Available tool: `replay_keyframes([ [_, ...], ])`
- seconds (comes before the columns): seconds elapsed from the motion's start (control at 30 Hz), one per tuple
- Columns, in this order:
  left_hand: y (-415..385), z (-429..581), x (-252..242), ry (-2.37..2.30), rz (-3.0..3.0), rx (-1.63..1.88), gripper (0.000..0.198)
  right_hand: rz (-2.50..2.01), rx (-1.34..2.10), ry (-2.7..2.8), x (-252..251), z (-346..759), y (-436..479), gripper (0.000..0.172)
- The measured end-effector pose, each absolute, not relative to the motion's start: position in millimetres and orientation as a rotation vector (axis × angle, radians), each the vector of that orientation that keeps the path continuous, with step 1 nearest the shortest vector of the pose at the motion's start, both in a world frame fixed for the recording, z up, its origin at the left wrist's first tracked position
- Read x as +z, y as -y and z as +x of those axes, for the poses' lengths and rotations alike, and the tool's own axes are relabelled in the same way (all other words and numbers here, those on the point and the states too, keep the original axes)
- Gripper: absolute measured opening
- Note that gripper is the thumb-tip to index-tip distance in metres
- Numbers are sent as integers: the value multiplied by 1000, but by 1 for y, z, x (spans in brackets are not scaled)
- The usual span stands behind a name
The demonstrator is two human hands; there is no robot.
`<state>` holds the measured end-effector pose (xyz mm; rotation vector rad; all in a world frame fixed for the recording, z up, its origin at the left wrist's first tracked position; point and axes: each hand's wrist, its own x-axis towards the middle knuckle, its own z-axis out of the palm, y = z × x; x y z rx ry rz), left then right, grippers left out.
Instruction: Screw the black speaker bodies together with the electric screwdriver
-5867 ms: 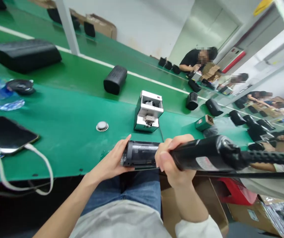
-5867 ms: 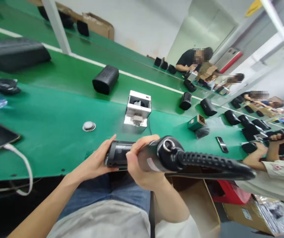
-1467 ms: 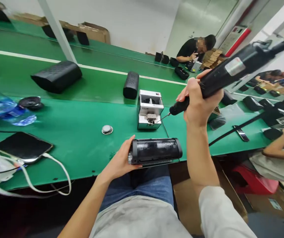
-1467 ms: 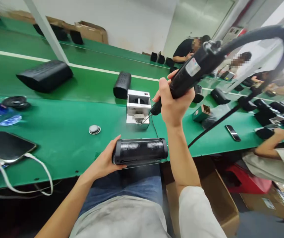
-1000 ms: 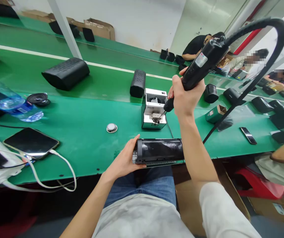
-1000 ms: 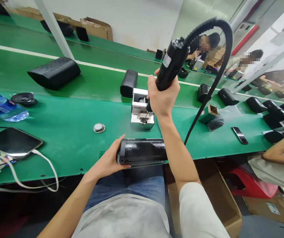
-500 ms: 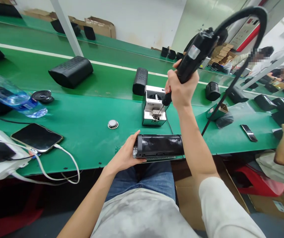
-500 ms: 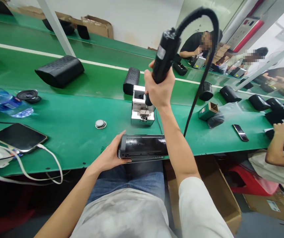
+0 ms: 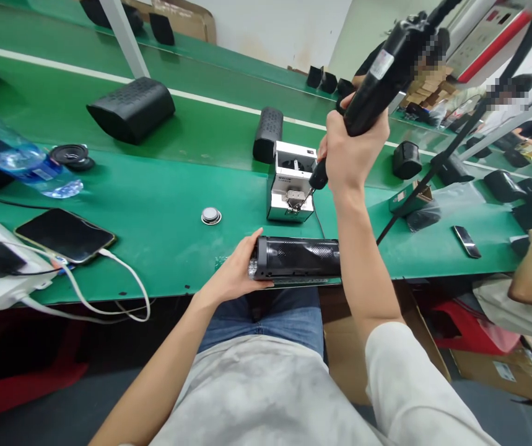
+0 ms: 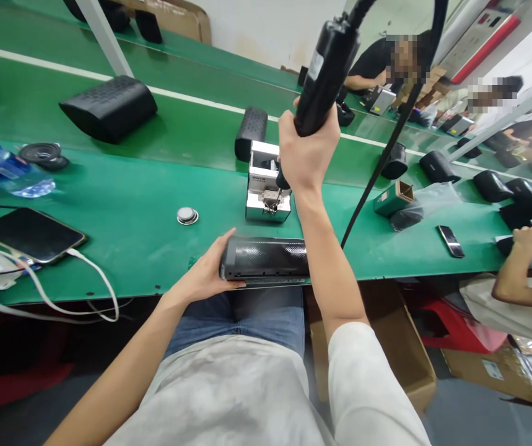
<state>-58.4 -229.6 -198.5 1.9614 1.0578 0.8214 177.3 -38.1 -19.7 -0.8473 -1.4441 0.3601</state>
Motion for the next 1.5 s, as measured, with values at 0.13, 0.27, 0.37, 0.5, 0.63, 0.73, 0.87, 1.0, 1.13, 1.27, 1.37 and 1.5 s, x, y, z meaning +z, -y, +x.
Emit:
replay_keyframes([
  [0.13, 230, -58, -198, -1059, 1966, 817, 136, -774, 264, 1265, -14, 176, 73, 38],
  [0.27, 230, -58, -198, -1062, 1985, 820, 134, -736, 232, 1286, 11, 195, 121, 25],
  [0.37, 230, -59, -198, -1057, 1996, 818, 133, -670, 170, 1255, 23, 200, 140, 22],
  [0.5, 230, -60, -199, -1063, 1988, 813, 133, -572, 199, 1236, 14, 187, 121, 32],
  [0.63, 231, -59, -198, -1079, 1981, 811, 134, -597, 256, 1291, -8, 172, 82, 45],
  [0.73, 232, -59, -196, -1072, 1961, 810, 133, -663, 251, 1310, -14, 165, 69, 49],
  [0.87, 232, -59, -194, -1071, 1942, 806, 133, -760, 314, 1282, -10, 162, 70, 51],
  [1.0, 232, -59, -194, -1062, 1941, 809, 134, -764, 367, 1273, -9, 162, 67, 49],
  [1.13, 231, -59, -195, -1067, 1954, 817, 131, -778, 309, 1319, -14, 162, 63, 45],
  [1.27, 230, -60, -197, -1074, 1978, 829, 131, -706, 349, 1285, -5, 171, 87, 38],
  [1.37, 230, -59, -197, -1083, 1982, 817, 131, -601, 401, 1226, 17, 192, 136, 20],
  [1.5, 229, -60, -199, -1114, 1979, 795, 128, -678, 350, 1098, 46, 223, 220, 20],
])
